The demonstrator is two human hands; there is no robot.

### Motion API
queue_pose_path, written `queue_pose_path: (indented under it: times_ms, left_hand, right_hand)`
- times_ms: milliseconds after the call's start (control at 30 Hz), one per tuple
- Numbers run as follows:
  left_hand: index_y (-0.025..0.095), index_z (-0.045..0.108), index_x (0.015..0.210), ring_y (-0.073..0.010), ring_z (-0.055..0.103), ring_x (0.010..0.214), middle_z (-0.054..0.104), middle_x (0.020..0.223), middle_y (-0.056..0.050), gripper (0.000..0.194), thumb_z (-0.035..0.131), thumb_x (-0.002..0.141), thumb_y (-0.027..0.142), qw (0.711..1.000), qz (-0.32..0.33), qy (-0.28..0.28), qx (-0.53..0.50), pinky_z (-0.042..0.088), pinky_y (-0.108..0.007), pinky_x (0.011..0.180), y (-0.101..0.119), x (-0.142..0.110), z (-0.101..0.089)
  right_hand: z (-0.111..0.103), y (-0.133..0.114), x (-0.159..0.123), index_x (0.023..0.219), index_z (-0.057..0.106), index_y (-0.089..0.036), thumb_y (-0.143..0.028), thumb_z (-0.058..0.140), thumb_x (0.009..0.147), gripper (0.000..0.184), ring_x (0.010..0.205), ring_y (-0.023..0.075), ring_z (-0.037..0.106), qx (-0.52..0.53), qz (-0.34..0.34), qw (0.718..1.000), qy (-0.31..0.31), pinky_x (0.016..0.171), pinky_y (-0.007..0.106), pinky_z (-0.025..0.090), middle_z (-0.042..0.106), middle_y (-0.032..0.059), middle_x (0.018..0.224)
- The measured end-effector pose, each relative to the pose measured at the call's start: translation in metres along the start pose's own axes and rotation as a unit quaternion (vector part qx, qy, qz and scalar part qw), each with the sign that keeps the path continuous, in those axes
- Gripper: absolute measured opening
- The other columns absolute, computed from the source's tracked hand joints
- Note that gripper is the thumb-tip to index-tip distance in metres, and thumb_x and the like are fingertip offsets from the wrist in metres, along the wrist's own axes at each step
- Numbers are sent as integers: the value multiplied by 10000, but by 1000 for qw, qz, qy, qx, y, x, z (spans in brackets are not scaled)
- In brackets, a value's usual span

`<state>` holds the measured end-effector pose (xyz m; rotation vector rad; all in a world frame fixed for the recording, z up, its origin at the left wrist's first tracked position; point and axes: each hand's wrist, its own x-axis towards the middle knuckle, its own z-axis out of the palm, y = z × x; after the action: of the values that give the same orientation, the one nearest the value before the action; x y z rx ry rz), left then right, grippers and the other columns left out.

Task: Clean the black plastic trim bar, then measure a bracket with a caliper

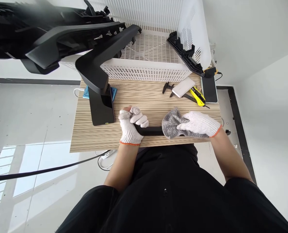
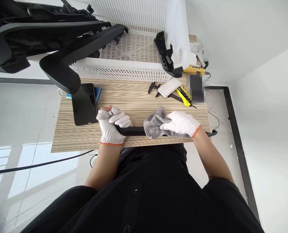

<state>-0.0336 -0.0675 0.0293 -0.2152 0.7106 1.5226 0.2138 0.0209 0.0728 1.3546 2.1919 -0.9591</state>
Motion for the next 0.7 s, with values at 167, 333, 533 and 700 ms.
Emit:
queue_pose_path:
  times_ms: [167,333,533,700]
  left_hand:
    - [203,467,581,-79,155,366,95,457,91,564,367,1057,488,1000,2,-3,5,219,-195,371,-1,-1,-1]
    - [207,484,590,-83,163,358,114,430,90,559,386,1054,503,1000,2,-19,2,203,-204,373,1,2,-5]
    - [207,474,573,-83,182,355,130,433,91,562,359,1046,487,1000,4,-26,4,225,-196,366,4,1,-11]
    - [211,446,578,-83,171,361,126,427,91,560,346,1051,495,1000,1,-19,-2,222,-193,368,4,1,-7]
  right_hand:
    - [-5,2,-2,676,560,-242,-658,629,880,468,605,186,567,-30,21,999,-17,599,337,330,652,31,670]
    - [-8,2,0,665,545,-238,-649,649,861,467,592,190,567,-58,32,998,-13,585,350,341,667,36,675]
    - [-8,-3,7,649,586,-230,-644,680,858,473,622,208,604,-46,-3,999,-22,596,357,344,685,54,684]
    - [-12,-7,2,636,601,-236,-643,672,861,470,671,239,621,-86,21,996,4,620,361,345,654,69,659]
